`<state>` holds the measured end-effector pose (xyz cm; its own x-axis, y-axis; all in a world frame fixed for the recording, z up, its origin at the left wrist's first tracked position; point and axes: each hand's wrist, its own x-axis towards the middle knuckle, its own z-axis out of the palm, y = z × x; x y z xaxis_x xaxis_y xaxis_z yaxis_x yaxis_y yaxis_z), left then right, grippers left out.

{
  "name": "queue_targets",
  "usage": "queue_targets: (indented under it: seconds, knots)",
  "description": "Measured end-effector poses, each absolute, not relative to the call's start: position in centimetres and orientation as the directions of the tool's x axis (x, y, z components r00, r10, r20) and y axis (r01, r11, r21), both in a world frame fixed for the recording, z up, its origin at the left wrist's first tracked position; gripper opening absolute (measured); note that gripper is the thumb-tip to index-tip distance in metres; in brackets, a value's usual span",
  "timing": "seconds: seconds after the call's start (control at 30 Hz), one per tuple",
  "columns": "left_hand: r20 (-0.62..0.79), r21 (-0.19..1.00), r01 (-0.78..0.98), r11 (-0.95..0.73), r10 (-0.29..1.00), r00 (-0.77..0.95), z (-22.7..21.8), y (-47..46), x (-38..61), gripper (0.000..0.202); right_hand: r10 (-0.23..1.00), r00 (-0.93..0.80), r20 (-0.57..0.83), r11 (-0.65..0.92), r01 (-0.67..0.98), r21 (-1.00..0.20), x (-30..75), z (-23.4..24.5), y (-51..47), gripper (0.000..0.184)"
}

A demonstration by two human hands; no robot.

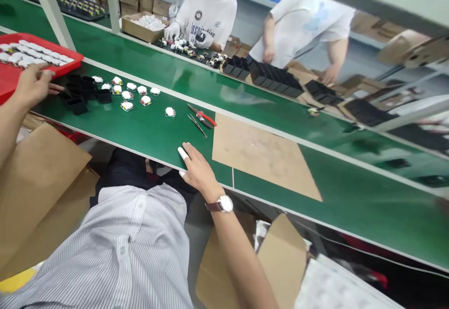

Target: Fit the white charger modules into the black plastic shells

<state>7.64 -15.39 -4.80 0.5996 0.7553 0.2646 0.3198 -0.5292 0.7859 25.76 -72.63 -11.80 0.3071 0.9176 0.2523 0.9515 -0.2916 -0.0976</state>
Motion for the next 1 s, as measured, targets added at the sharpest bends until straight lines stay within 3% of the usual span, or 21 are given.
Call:
queue_targets:
  seconds: [0.3, 0.57, 0.67, 0.77, 0.9, 1.0]
  knots:
    - [0.392, 0.73, 0.428, -0.532, 0.84, 0.376, -4.7, -19.3, 2.9, 0.043, 0.914, 0.107, 0.391, -0.14, 0.989, 0.056, 26.0, -13.8, -73.2, 0.096]
    - [0.594, 0.661, 0.376, -0.649, 0.759, 0.266, 0.4, -23.7, 2.6, 0.039, 0.892, 0.06, 0.449, -0.115, 0.989, 0.095, 26.2, -13.8, -73.5, 0.089]
    - [0.654, 0.579, 0.331, -0.745, 0.667, 0.358, 2.8, -26.7, 5.1, 0.041, 0.885, 0.065, 0.461, -0.121, 0.988, 0.093, 26.3, -13.6, -73.4, 0.083]
    - [0.647, 0.464, 0.248, -0.85, 0.517, 0.56, 3.3, -30.8, 8.3, 0.038, 0.877, 0.074, 0.474, -0.122, 0.99, 0.072, 26.7, -13.6, -73.4, 0.073]
    - [0.474, 0.3, 0.104, -0.948, 0.243, 0.846, 0.8, -35.5, 12.0, 0.027, 0.859, 0.098, 0.503, -0.134, 0.99, 0.036, 27.4, -13.5, -73.7, 0.07]
    - [0.385, 0.215, 0.098, -0.972, 0.177, 0.906, -1.2, -35.9, 13.5, 0.027, 0.866, 0.125, 0.484, -0.144, 0.99, 0.002, 28.3, -13.6, -74.2, 0.072]
